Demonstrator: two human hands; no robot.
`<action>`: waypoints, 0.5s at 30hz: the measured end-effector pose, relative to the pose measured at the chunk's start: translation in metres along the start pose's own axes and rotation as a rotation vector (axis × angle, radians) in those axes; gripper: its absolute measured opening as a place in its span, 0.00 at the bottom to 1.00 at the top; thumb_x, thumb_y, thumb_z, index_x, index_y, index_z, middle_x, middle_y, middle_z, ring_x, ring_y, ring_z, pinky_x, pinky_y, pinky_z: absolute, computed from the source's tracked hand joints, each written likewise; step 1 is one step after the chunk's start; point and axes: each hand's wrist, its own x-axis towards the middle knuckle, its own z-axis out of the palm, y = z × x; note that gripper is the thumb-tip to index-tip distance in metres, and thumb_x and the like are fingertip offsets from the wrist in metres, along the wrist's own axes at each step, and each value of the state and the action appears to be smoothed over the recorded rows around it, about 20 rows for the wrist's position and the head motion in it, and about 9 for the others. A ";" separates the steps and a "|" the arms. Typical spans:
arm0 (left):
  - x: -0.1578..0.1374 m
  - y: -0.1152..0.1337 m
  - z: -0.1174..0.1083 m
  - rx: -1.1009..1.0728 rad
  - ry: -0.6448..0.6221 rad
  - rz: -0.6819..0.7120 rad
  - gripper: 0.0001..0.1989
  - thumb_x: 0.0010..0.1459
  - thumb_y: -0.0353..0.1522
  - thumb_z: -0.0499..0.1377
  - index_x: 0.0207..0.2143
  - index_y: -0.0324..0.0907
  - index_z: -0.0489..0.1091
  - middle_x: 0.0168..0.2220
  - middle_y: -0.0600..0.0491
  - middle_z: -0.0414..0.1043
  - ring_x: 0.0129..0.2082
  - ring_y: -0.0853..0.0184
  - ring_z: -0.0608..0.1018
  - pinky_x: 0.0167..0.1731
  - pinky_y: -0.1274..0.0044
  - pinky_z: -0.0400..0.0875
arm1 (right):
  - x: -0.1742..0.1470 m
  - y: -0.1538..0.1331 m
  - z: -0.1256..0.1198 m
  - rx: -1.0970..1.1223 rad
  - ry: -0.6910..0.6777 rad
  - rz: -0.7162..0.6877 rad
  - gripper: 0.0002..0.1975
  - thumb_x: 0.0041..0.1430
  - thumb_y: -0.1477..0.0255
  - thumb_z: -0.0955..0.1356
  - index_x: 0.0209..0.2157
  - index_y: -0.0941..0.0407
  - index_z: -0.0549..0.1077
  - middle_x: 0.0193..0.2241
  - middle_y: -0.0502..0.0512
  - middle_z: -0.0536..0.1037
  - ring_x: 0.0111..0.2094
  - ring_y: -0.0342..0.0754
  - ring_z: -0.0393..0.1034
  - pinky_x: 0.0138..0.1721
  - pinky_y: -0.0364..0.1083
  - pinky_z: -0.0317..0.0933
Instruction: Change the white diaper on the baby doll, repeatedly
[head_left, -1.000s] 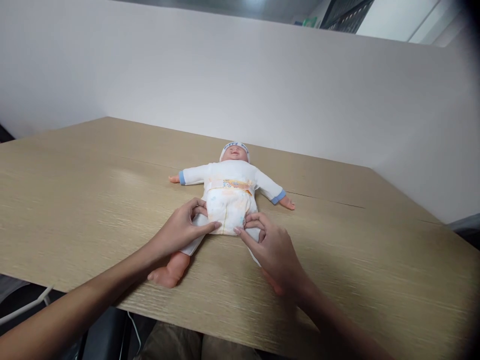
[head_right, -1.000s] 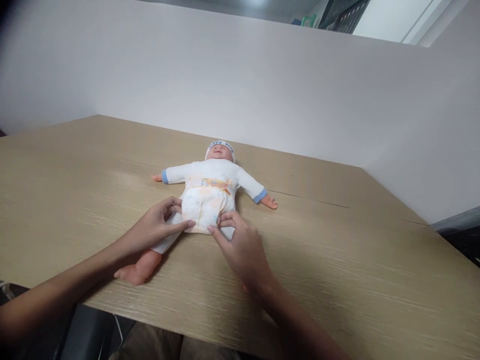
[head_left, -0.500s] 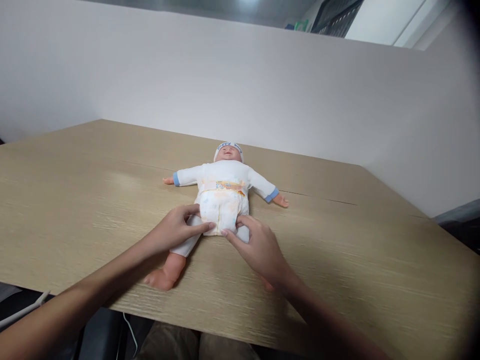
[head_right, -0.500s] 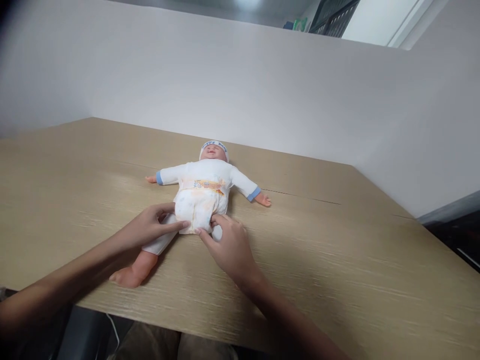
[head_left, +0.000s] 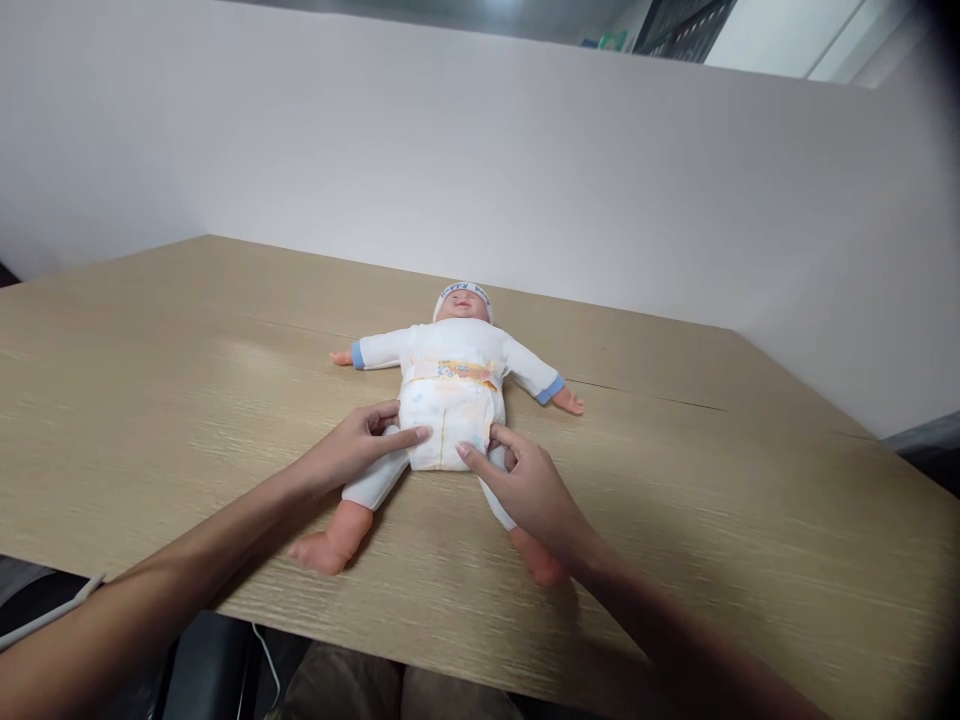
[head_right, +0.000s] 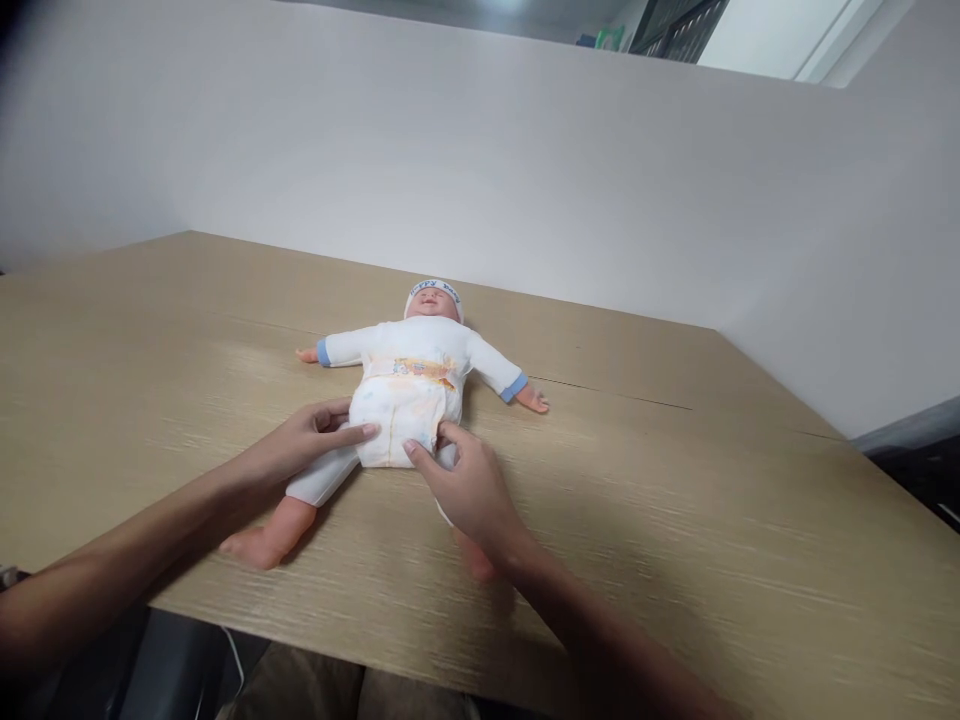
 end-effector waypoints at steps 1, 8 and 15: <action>0.001 -0.001 0.000 0.057 0.014 0.007 0.26 0.60 0.48 0.72 0.55 0.44 0.83 0.53 0.46 0.86 0.50 0.54 0.83 0.50 0.67 0.75 | 0.001 0.000 0.001 -0.012 0.009 0.005 0.16 0.65 0.55 0.73 0.35 0.54 0.79 0.26 0.46 0.72 0.28 0.46 0.61 0.32 0.45 0.55; 0.003 0.001 0.002 0.016 0.013 -0.128 0.21 0.59 0.50 0.73 0.38 0.41 0.86 0.38 0.48 0.87 0.33 0.63 0.79 0.36 0.72 0.71 | 0.006 0.008 0.007 0.087 0.034 0.013 0.18 0.66 0.54 0.73 0.35 0.55 0.83 0.30 0.50 0.80 0.32 0.48 0.69 0.35 0.46 0.61; -0.001 0.008 0.008 -0.186 0.006 -0.162 0.24 0.61 0.50 0.71 0.49 0.41 0.85 0.47 0.44 0.87 0.42 0.58 0.84 0.46 0.70 0.76 | 0.006 0.001 0.002 0.303 -0.041 0.115 0.21 0.63 0.51 0.75 0.45 0.54 0.85 0.43 0.55 0.87 0.45 0.56 0.79 0.49 0.51 0.71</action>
